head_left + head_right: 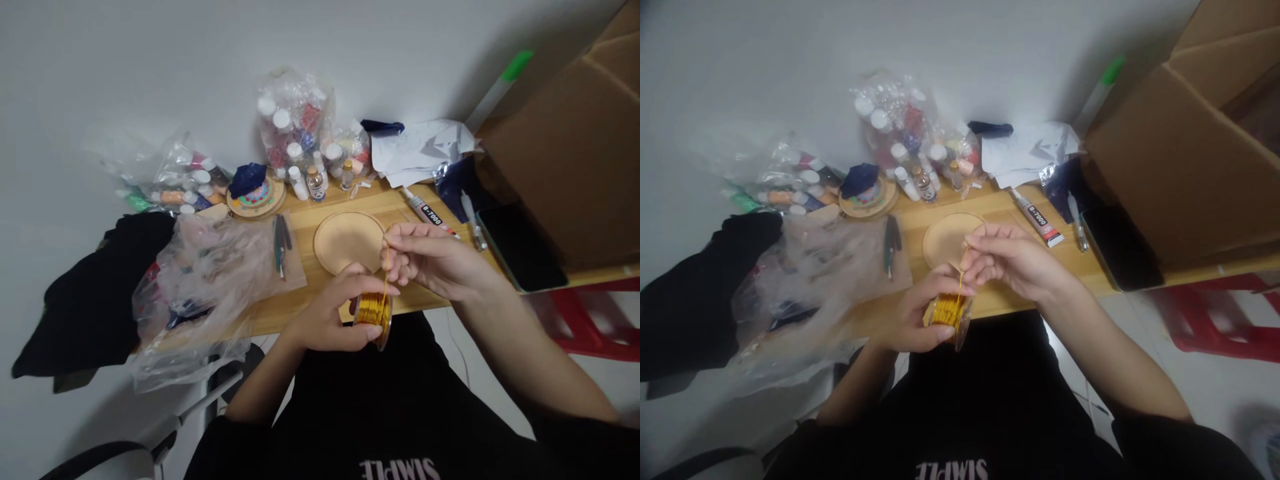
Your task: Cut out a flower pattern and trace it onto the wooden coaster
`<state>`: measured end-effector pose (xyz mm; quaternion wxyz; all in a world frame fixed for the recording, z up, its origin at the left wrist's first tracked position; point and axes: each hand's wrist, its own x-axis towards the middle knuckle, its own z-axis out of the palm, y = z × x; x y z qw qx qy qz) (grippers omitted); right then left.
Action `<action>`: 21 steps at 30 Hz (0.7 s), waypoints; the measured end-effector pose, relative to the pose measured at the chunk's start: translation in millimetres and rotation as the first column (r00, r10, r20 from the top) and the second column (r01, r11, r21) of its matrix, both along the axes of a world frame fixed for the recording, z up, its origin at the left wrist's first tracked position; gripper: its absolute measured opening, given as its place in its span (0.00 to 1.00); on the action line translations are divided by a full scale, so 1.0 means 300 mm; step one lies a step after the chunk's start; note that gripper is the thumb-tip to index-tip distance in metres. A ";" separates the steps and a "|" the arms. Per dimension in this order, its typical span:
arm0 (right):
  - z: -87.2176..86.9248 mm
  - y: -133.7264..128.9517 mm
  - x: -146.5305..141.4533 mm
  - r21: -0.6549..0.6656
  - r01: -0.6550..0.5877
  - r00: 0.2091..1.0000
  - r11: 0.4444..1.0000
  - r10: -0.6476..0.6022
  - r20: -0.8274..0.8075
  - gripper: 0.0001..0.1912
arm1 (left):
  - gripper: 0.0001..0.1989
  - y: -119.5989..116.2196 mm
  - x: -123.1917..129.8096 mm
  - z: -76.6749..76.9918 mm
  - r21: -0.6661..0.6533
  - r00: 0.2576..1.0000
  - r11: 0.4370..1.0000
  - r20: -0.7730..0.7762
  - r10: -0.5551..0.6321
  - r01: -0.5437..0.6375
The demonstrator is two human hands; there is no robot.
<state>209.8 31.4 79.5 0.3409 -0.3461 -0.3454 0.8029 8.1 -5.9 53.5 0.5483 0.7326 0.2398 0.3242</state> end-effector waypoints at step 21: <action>-0.069 -0.039 -0.068 -0.090 -0.032 0.981 0.995 0.049 0.187 0.21 | 0.21 -0.053 -0.036 -0.007 -0.523 0.708 0.802 0.447 0.546 -0.289</action>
